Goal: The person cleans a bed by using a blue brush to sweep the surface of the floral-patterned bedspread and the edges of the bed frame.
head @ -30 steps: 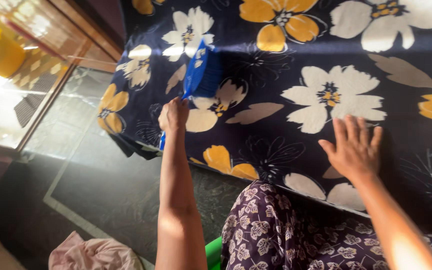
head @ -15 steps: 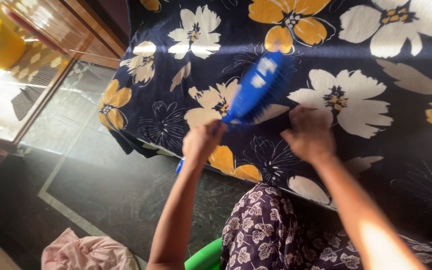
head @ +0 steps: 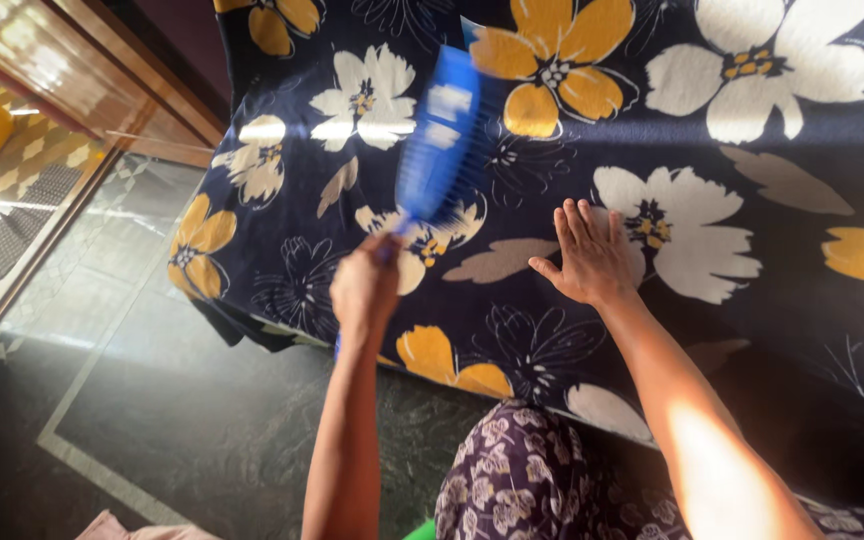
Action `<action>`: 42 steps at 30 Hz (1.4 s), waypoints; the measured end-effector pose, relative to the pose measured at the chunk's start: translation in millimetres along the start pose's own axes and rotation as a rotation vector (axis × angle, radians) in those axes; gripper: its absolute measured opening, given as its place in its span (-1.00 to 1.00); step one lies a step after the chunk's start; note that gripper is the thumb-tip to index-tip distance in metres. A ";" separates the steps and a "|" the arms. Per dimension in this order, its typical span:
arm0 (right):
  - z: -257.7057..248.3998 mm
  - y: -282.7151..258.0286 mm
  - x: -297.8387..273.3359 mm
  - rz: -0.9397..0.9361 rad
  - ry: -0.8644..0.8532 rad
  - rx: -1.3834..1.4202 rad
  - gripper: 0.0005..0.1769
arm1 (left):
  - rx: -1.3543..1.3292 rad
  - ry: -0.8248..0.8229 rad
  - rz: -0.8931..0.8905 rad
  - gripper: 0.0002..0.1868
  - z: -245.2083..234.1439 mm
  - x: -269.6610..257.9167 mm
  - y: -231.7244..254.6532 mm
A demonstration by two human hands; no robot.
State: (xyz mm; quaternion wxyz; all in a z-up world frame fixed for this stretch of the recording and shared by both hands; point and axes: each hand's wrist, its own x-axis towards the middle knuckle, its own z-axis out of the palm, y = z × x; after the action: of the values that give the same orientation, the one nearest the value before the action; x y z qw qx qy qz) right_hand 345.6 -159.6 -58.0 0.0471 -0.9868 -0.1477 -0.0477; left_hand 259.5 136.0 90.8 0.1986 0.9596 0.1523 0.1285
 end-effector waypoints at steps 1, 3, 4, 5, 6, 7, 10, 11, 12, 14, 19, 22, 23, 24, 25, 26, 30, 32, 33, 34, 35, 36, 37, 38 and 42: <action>-4.3 -0.9 5.2 0.021 -0.038 -0.013 0.12 | 0.007 -0.114 0.049 -0.73 0.7 -4.4 9.9; -11.1 0.5 9.5 0.023 -0.028 -0.004 0.10 | 0.065 -0.238 0.141 -0.72 8.5 -7.2 26.1; -12.3 0.6 9.9 0.022 -0.027 0.001 0.10 | 0.117 -0.247 0.185 -0.70 15.6 -6.8 30.5; -12.0 0.5 9.0 0.020 -0.024 -0.039 0.11 | 0.167 -0.256 0.229 -0.68 22.6 -4.8 30.4; -10.3 0.3 7.3 0.018 -0.022 -0.079 0.12 | 0.228 -0.239 0.215 -0.68 27.8 1.8 25.5; -8.6 1.7 8.3 0.021 -0.013 -0.120 0.13 | 0.289 -0.218 0.208 -0.68 31.5 15.2 18.7; 1.9 4.2 14.2 -0.025 0.089 -0.035 0.10 | 0.208 -0.041 0.062 -0.65 33.5 42.8 -17.3; 3.9 6.4 15.1 -0.022 0.086 -0.055 0.10 | 0.216 -0.041 0.006 -0.66 27.8 52.9 -29.0; 6.0 6.6 14.2 -0.020 0.083 -0.075 0.10 | 0.223 -0.040 -0.050 -0.67 23.1 60.9 -36.3; 10.1 5.9 10.0 -0.018 0.094 -0.074 0.10 | 0.264 0.016 -0.129 -0.63 18.4 64.0 -42.4; 0.9 2.7 13.6 0.008 0.047 -0.081 0.06 | -0.006 -0.030 -0.079 -0.63 23.3 74.4 0.5; -5.0 1.2 13.8 0.022 0.012 -0.049 0.05 | 0.023 -0.154 0.038 -0.63 47.3 86.5 51.7; -5.9 0.6 14.9 0.021 0.028 -0.046 0.05 | 0.062 -0.127 0.120 -0.66 56.3 92.1 64.8; -5.9 -0.7 15.7 0.021 0.043 -0.043 0.04 | 0.102 -0.098 0.202 -0.63 63.5 100.1 71.5; -5.4 -1.2 16.5 0.013 0.057 -0.041 0.04 | 0.124 -0.093 0.182 -0.64 68.8 110.6 71.0; -5.1 0.2 16.5 0.010 0.045 -0.063 0.04 | 0.147 -0.088 0.161 -0.64 75.2 122.3 68.2; 0.1 5.0 20.9 -0.023 0.079 -0.082 0.03 | 0.188 -0.004 0.012 -0.66 81.1 161.1 9.8; 6.1 5.5 19.0 -0.029 0.103 -0.044 0.02 | 0.261 -0.030 -0.152 -0.67 71.9 165.4 -30.0; 7.3 6.6 19.6 -0.025 0.107 -0.022 0.02 | 0.213 0.014 -0.213 -0.66 63.0 162.2 -49.8; 8.1 6.9 19.1 -0.022 0.111 0.001 0.02 | 0.166 0.059 -0.274 -0.63 52.3 153.5 -69.9; 8.4 7.0 19.8 -0.018 0.112 0.017 0.01 | 0.227 0.092 -0.275 -0.64 42.8 144.7 -84.6; 9.2 5.5 19.6 -0.015 0.113 0.033 0.01 | 0.287 0.125 -0.276 -0.64 33.2 134.4 -97.6; 9.2 6.5 19.1 -0.024 0.111 0.041 0.01 | 0.341 0.157 -0.292 -0.63 27.5 121.8 -106.9; 9.5 7.2 18.1 -0.013 0.125 0.060 0.01 | 0.297 0.141 -0.313 -0.65 22.5 110.2 -112.7; 22.7 3.2 17.5 0.083 0.144 0.068 0.02 | 0.068 0.111 -0.247 -0.71 4.4 32.3 -117.5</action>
State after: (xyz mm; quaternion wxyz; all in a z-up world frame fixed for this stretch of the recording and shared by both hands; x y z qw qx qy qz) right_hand 365.0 -155.2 -78.8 0.0929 -0.9839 -0.1045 -0.1113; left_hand 262.2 248.3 43.6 0.1714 0.9312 0.2842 0.1507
